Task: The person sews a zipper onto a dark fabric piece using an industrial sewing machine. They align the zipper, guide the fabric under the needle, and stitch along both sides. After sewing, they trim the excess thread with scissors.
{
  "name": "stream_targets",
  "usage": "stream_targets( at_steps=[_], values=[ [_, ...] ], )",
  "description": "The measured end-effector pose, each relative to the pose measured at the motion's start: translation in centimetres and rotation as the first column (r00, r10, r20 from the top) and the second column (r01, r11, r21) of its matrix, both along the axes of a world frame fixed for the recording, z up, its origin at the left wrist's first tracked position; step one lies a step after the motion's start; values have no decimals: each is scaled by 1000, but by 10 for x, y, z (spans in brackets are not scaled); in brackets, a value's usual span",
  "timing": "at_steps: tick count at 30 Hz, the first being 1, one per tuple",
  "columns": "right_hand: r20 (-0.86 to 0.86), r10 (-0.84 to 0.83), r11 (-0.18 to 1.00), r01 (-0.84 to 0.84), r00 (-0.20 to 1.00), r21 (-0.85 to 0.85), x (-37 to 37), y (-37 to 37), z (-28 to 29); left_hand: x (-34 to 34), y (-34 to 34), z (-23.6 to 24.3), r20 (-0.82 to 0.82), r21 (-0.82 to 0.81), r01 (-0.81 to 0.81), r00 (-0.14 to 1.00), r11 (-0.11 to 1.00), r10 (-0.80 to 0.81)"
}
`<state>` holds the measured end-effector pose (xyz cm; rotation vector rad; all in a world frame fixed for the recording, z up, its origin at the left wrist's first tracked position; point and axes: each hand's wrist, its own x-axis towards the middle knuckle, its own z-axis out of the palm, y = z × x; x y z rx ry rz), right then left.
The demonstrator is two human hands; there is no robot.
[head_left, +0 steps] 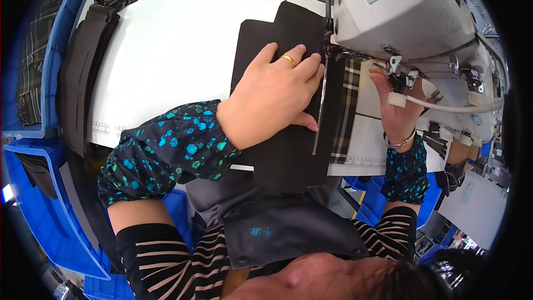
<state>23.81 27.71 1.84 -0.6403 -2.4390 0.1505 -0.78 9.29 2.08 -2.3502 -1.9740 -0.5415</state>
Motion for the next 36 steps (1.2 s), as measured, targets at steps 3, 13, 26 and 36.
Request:
stream_targets(
  at_steps=[3,13,26,36],
  values=[
    [-27,100,945,-103,995,-309,-26,-28,13,1,1,-2,-11,2,-5,1000,1000,5],
    [261,336,942,-326,905,-82,-45,-33,19,0,1,2,-11,-61,-9,1000,998,9],
    [410,275,951,-309,870,18,-42,-39,17,4,2,-2,2,-64,-25,1000,998,25],
    [306,318,947,-313,897,-66,-40,-36,11,0,2,0,12,-11,2,1000,1000,-1]
  ],
)
